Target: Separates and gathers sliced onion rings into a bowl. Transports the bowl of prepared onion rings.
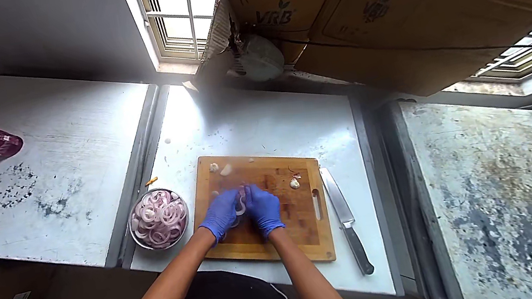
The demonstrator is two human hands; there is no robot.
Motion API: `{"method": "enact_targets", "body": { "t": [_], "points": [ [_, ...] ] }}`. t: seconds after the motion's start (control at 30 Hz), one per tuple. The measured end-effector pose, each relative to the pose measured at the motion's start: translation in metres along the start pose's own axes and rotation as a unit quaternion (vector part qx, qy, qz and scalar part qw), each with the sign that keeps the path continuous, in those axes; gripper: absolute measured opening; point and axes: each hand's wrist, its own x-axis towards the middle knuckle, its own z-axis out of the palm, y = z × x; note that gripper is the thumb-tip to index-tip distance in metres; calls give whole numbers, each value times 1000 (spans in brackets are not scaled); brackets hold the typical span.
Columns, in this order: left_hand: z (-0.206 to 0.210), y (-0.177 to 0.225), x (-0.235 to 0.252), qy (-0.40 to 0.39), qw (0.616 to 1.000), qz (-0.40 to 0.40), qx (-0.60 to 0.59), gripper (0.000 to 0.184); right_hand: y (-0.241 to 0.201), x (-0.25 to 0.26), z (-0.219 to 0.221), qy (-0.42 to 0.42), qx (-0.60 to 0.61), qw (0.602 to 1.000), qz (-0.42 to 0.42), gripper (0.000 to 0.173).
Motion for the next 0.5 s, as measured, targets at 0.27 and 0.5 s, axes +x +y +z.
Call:
{"method": "enact_targets", "body": {
  "t": [0.27,0.5],
  "points": [
    [6,10,3,24,999,-36,-23,29,8,9,-30,-143,262,941,158,36],
    [-8,24,-6,25,992,-58,-111,29,22,11,-54,-221,390,893,34,26]
  ]
}}
